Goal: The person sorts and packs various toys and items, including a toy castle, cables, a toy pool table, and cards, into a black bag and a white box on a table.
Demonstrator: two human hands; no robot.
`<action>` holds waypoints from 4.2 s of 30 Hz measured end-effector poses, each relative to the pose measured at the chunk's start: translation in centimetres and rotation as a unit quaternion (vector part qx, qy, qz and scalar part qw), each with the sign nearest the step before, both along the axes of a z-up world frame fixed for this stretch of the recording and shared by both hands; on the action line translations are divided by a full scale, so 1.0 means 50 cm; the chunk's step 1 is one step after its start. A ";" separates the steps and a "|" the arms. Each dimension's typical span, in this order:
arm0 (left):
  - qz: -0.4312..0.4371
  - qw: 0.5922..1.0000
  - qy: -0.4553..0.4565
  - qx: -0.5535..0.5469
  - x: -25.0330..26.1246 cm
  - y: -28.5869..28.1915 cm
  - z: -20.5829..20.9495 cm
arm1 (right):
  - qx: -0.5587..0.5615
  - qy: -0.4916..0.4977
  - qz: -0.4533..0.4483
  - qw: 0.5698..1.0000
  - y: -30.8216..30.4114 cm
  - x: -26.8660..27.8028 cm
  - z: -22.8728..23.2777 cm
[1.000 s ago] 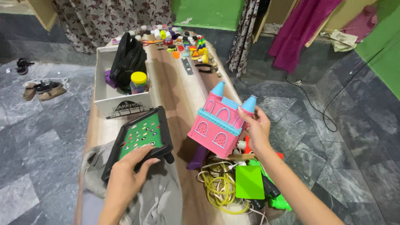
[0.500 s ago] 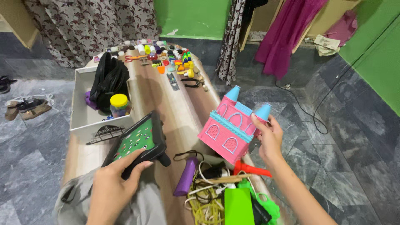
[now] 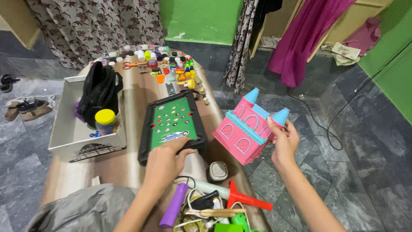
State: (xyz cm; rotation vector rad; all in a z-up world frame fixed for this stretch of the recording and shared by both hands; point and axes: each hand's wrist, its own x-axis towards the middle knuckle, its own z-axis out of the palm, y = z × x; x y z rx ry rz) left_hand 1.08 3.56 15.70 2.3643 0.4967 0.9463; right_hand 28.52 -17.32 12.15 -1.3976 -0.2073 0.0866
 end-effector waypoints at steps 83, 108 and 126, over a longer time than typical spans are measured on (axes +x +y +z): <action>0.168 0.947 -0.003 -0.274 0.244 0.093 -0.453 | -0.191 -0.233 -0.057 0.952 0.387 -0.125 -0.109; 0.023 0.998 -0.056 -0.032 0.040 -0.027 -0.190 | -0.222 -0.321 0.079 0.917 0.095 -0.163 -0.110; -0.129 0.989 0.031 -0.067 -0.173 -0.071 -0.285 | -0.327 -0.262 0.175 0.891 -0.149 -0.402 -0.139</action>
